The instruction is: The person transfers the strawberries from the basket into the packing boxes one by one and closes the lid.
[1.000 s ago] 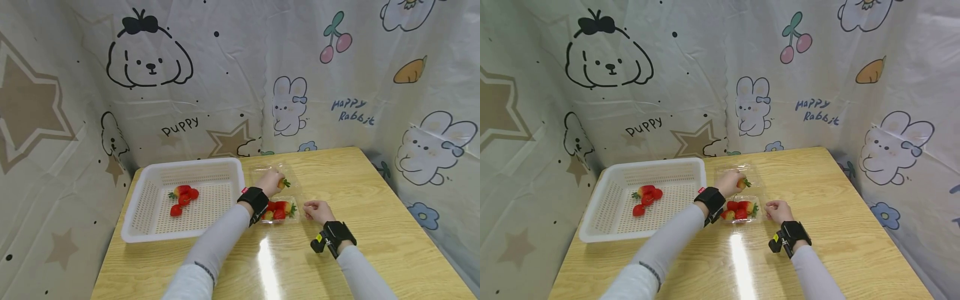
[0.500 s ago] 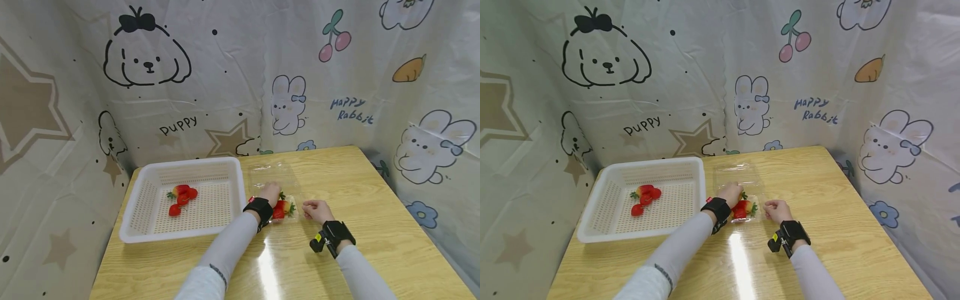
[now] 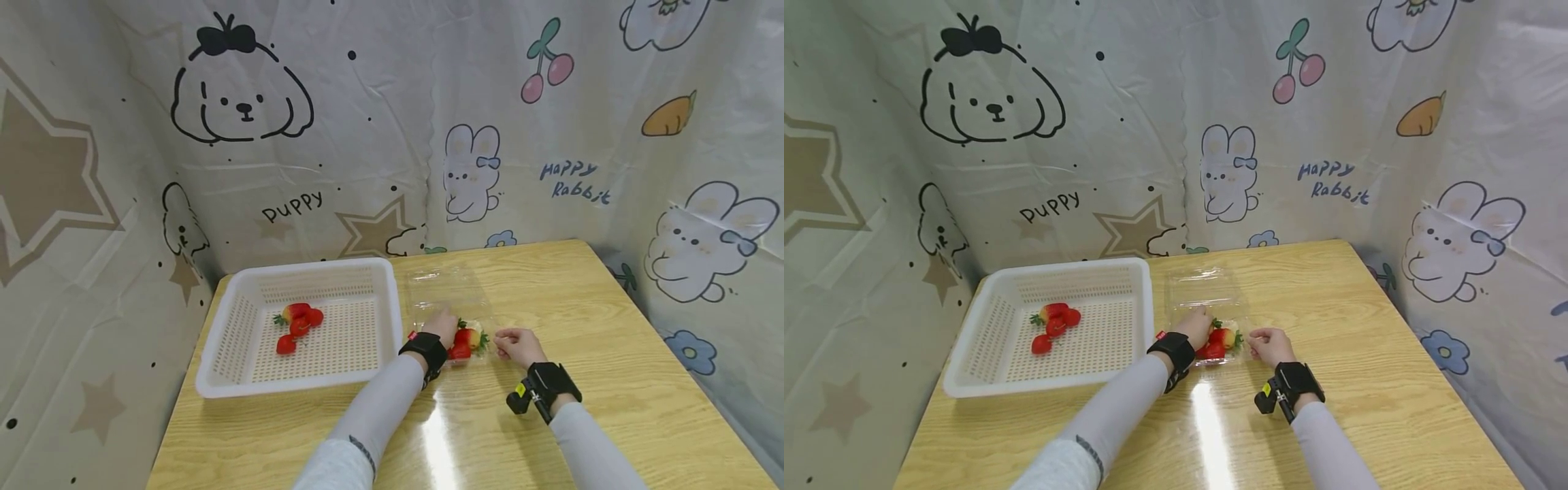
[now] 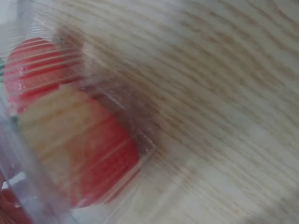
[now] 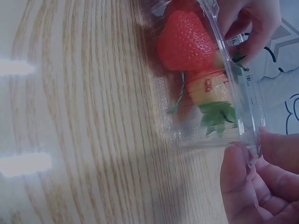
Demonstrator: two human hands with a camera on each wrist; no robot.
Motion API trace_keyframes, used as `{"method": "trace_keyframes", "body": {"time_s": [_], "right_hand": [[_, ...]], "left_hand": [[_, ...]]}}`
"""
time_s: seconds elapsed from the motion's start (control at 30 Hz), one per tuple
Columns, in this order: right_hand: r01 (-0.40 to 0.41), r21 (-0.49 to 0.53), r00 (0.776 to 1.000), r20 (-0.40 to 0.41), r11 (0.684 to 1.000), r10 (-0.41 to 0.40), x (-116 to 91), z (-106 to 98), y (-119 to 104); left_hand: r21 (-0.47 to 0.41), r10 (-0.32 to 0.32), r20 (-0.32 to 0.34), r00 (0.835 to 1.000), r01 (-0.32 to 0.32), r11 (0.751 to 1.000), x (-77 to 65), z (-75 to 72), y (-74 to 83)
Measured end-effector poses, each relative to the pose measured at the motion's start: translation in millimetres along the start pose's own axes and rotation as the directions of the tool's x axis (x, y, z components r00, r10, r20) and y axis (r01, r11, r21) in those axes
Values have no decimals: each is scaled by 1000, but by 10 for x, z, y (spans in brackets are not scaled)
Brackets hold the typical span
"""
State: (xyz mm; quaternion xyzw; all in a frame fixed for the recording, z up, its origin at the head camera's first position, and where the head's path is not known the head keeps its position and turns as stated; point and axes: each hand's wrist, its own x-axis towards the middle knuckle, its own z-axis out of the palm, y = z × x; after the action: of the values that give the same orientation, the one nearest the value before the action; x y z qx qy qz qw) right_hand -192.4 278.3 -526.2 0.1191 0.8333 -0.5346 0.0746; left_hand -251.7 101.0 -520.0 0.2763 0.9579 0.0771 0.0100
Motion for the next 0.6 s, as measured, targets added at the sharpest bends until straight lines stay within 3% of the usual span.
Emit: {"method": "trace_keyframes", "body": {"time_s": [0.17,0.3,0.5,0.6], "right_hand": [[4,8,1000,-4,1000,-4,11,7,14],[2,1,1000,-3,1000,-2,8,10,11],[9,-11,1000,-3,1000,-9,-10,5,-13],[15,-15,1000,-5,1000,-16,-8,5,-13]], "left_hand": [[-57,-31,39,999,33,998,7,22,-34],[-80,-22,124,992,32,996,68,-35,-71],[-137,12,181,983,13,990,99,-422,-107],[-168,10,158,987,17,986,97,-680,-180]]}}
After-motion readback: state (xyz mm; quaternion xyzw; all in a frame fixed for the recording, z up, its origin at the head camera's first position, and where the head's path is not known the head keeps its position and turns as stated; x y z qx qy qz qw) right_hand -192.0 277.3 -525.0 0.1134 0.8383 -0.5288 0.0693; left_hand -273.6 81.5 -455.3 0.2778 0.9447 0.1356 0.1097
